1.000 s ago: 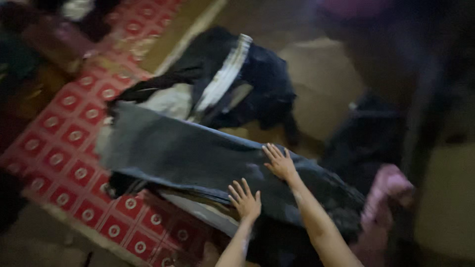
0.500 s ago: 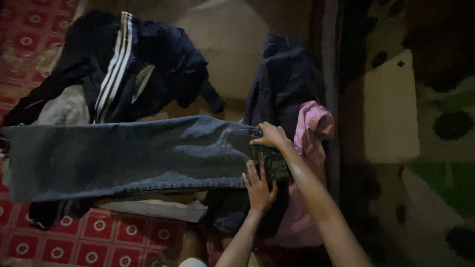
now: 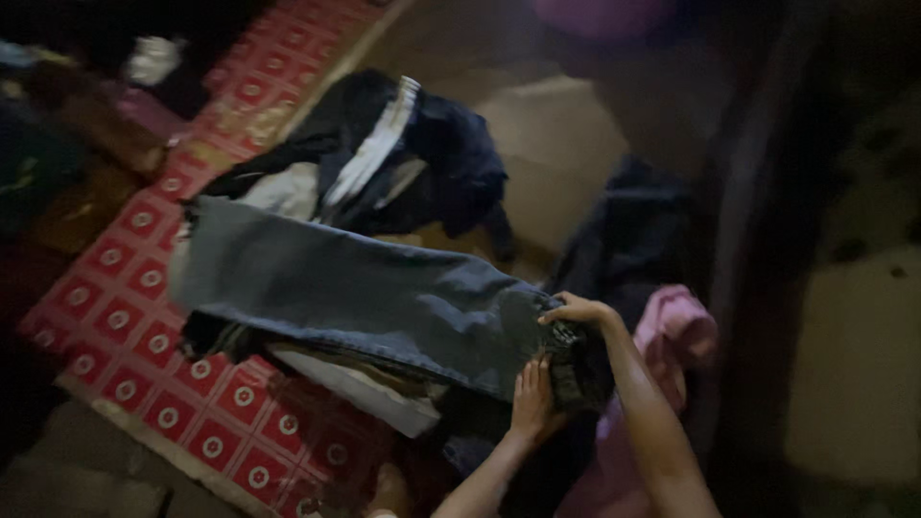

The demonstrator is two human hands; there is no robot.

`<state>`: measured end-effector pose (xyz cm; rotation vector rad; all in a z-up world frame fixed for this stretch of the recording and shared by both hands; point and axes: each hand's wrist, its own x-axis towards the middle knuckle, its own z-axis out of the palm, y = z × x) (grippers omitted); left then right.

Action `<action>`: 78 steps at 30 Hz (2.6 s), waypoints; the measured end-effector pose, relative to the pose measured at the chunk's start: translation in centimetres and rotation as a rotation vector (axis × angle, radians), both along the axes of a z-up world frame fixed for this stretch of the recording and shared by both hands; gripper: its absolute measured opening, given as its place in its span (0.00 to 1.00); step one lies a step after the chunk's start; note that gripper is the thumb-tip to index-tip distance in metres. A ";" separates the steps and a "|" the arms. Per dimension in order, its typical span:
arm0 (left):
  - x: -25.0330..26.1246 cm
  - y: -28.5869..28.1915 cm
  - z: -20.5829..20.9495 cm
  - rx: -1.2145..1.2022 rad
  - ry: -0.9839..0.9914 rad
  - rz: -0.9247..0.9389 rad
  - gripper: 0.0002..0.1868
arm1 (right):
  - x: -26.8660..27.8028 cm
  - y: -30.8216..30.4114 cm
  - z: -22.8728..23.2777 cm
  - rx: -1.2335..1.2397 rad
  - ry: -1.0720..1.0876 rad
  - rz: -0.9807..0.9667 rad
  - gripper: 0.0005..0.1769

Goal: The person folds several pairs of pants by hand on a bed, smoothing the fabric and aligning the legs, before placing the folded items into a plastic storage drawer.

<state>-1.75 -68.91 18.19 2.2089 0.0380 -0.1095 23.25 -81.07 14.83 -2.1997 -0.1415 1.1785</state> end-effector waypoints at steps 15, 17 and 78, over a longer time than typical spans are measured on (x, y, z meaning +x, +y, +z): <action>3.5 26.8 -8.6 -0.879 0.227 1.208 0.48 | -1.4 29.2 1.0 0.409 -0.407 0.175 0.36; 2.4 25.8 -9.4 -0.922 0.412 1.158 0.50 | -3.6 29.2 -0.2 0.116 -0.616 0.305 0.35; 7.5 16.0 -11.0 0.749 -0.045 0.483 0.28 | 5.7 24.1 -5.3 -0.351 -0.548 0.360 0.53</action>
